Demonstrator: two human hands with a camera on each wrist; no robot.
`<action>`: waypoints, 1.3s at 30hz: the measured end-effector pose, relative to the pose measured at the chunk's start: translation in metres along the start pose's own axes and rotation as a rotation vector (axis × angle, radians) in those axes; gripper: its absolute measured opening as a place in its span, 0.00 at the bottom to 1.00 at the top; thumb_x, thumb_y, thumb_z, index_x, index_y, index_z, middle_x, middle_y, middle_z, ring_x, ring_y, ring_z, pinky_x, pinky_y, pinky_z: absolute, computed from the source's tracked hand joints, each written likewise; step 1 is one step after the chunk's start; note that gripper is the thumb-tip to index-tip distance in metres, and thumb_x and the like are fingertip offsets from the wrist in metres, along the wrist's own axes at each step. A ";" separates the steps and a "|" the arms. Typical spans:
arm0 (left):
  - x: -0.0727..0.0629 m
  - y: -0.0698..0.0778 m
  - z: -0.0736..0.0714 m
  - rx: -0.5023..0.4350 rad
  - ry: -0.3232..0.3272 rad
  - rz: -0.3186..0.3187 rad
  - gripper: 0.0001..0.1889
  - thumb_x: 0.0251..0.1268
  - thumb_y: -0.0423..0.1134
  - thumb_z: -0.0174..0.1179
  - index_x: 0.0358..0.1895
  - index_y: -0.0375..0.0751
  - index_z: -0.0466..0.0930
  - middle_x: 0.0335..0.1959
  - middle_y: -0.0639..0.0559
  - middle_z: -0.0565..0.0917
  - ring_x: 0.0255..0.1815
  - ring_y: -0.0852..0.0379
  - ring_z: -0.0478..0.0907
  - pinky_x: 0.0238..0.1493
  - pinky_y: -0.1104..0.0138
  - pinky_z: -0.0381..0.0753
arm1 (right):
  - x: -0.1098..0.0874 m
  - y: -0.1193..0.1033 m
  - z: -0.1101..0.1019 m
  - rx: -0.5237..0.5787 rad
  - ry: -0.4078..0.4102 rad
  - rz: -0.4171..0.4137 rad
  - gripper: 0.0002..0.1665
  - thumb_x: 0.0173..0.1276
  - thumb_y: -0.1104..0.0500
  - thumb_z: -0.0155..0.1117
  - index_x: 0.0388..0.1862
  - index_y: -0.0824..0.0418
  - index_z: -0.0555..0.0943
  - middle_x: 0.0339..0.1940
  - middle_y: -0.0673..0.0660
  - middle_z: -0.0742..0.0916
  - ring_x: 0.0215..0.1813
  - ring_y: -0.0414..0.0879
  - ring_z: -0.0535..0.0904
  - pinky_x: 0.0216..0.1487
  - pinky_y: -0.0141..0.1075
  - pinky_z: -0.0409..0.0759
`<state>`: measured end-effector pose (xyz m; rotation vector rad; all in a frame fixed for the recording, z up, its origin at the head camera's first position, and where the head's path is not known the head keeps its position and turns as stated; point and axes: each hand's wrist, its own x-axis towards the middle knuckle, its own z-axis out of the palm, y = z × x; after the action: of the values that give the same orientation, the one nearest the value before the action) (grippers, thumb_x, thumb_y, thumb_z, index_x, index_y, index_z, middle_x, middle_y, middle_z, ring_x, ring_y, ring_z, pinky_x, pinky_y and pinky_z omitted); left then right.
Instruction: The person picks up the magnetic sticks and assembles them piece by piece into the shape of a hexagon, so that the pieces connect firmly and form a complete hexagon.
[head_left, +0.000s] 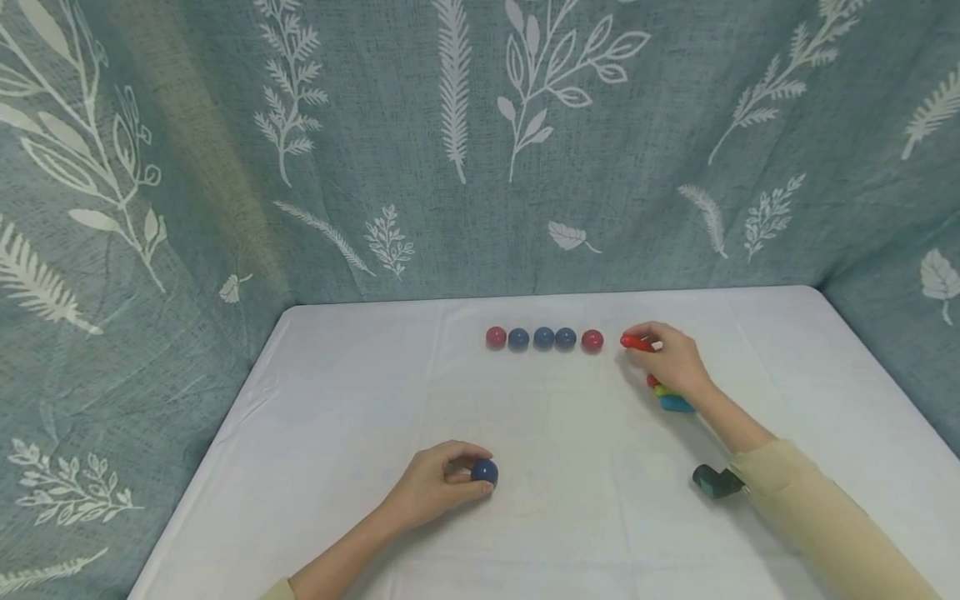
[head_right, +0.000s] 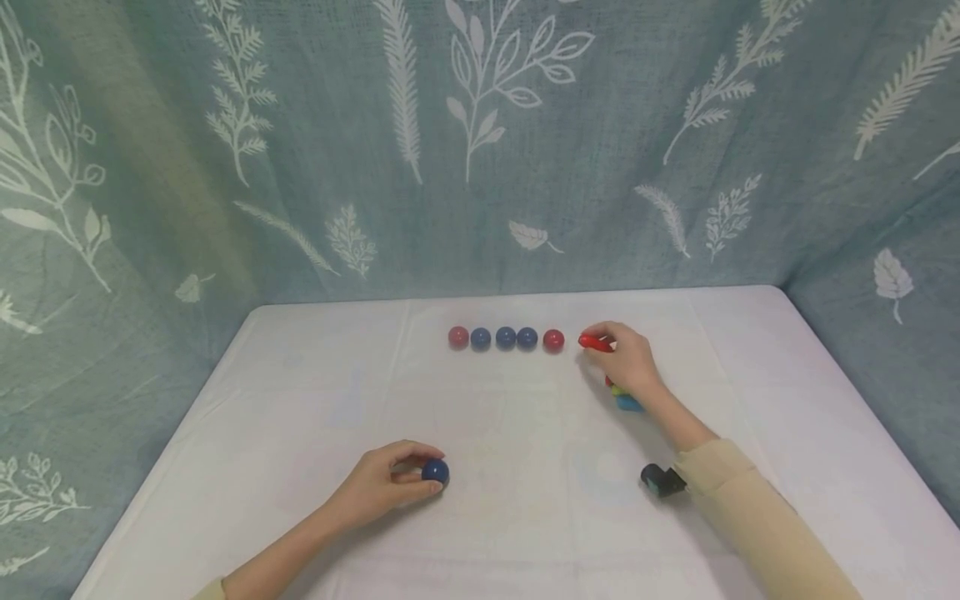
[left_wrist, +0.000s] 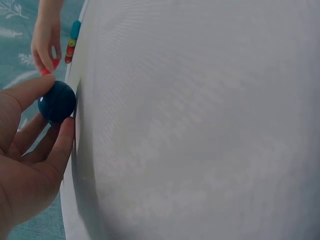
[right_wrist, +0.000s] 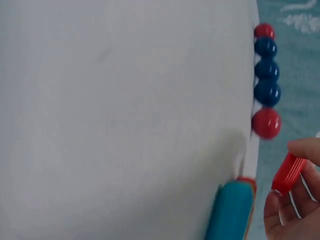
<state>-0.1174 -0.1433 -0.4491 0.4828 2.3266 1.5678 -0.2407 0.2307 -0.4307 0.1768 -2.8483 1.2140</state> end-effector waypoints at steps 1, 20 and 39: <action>0.000 0.000 0.000 0.001 0.000 0.001 0.21 0.57 0.37 0.70 0.54 0.35 0.79 0.53 0.41 0.81 0.54 0.45 0.80 0.52 0.67 0.78 | -0.002 -0.002 0.001 0.002 -0.004 -0.008 0.19 0.69 0.60 0.63 0.58 0.64 0.78 0.55 0.66 0.81 0.51 0.59 0.76 0.48 0.49 0.78; 0.001 -0.002 0.002 0.012 0.022 -0.014 0.21 0.56 0.38 0.71 0.53 0.38 0.80 0.52 0.44 0.81 0.54 0.46 0.80 0.51 0.68 0.79 | -0.041 -0.052 0.047 0.126 -0.217 -0.185 0.15 0.64 0.62 0.69 0.50 0.55 0.83 0.46 0.50 0.86 0.51 0.49 0.78 0.53 0.47 0.79; 0.001 -0.003 0.004 -0.053 0.022 -0.003 0.21 0.57 0.36 0.71 0.53 0.36 0.80 0.52 0.43 0.81 0.53 0.47 0.80 0.50 0.69 0.79 | -0.070 -0.085 0.095 0.086 -0.462 -0.412 0.14 0.61 0.61 0.72 0.46 0.53 0.84 0.42 0.43 0.85 0.42 0.39 0.77 0.45 0.33 0.78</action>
<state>-0.1175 -0.1410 -0.4535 0.4517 2.2943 1.6364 -0.1607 0.1096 -0.4416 1.1179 -2.8812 1.3367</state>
